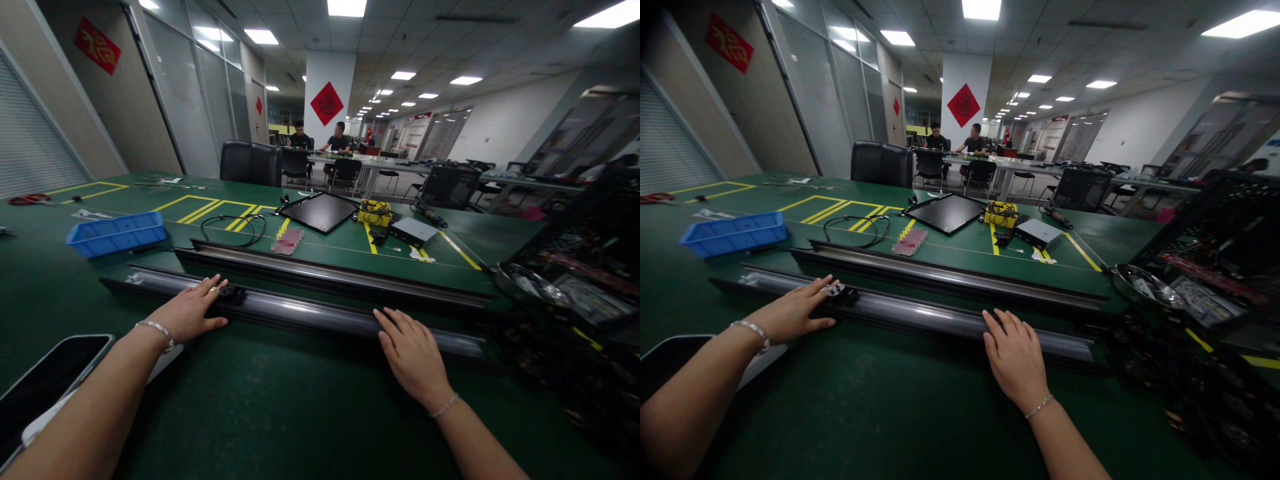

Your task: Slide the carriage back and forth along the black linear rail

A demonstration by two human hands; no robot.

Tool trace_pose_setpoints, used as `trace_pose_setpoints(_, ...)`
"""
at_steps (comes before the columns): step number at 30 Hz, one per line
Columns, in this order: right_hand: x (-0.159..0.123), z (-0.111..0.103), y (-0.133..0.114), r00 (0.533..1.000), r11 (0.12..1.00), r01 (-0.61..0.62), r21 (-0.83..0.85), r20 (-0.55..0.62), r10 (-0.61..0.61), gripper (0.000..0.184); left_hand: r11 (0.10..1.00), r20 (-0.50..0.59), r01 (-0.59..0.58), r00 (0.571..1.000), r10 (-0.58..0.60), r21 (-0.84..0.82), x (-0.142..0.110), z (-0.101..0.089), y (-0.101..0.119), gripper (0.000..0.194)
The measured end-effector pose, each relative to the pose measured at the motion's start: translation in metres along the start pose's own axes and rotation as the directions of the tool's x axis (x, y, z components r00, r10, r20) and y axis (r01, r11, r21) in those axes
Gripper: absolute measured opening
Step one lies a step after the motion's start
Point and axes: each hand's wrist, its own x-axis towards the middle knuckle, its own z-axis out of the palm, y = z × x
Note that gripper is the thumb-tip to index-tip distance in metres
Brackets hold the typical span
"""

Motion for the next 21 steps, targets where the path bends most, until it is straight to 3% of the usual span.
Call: trace_pose_setpoints(21,-0.0002,0.0013,0.0011,1.0,1.0,0.002,-0.008,-0.017,-0.002,0.045,1.0,-0.002,-0.001,1.0,0.001,0.012,0.001,0.0028,0.0026,0.089)
